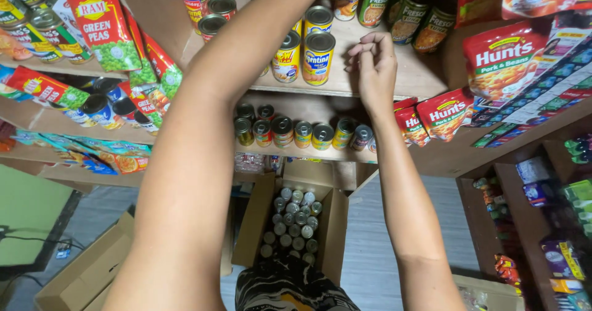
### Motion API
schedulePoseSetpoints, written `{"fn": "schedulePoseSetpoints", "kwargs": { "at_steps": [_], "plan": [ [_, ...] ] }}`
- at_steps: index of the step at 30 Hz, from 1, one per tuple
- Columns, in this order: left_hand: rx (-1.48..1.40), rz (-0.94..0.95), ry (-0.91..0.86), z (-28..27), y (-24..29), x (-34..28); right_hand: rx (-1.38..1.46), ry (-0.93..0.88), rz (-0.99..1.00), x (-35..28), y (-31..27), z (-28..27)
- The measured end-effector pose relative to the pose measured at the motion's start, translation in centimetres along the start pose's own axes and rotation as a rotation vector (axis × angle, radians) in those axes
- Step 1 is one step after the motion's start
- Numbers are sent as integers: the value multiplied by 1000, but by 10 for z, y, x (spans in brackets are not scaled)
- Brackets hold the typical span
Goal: Stocking and organizing various canned goods and food packets from boxes onto shelves in a grocery store.
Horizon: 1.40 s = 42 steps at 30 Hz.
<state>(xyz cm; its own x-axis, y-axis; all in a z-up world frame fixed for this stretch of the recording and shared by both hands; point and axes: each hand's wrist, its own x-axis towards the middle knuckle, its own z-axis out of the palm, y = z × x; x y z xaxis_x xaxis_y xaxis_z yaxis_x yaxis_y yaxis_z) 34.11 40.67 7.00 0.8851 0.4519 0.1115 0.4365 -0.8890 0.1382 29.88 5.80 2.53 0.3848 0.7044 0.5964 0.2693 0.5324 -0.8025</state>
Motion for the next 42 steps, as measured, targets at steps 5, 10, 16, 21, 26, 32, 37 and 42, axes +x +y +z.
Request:
{"fn": "schedulePoseSetpoints", "kwargs": {
  "at_steps": [5, 10, 16, 21, 26, 32, 37, 42],
  "plan": [
    [60, 71, 24, 20, 10, 12, -48, 17, -39, 0, 3, 0],
    [2, 220, 38, 12, 11, -4, 19, 48, -30, -1, 1, -1],
    [-98, 325, 2, -16, 43, -74, 34, 160, -103, -2, 16, -4],
    [-151, 261, -119, -64, 108, -171, 49, 221, -147, 2, 29, -10],
    [-168, 376, -55, -78, 129, -213, 225, -60, -102, 1, 11, -10],
    [-95, 421, 110, -98, 122, -255, 79, -181, 0, -1, 2, -9],
    [88, 285, 87, -106, 121, -292, 87, -190, 59, -3, -7, -6],
    [143, 298, 169, -95, 114, -300, 73, -211, 67, -2, -6, -7]
  ]
}}
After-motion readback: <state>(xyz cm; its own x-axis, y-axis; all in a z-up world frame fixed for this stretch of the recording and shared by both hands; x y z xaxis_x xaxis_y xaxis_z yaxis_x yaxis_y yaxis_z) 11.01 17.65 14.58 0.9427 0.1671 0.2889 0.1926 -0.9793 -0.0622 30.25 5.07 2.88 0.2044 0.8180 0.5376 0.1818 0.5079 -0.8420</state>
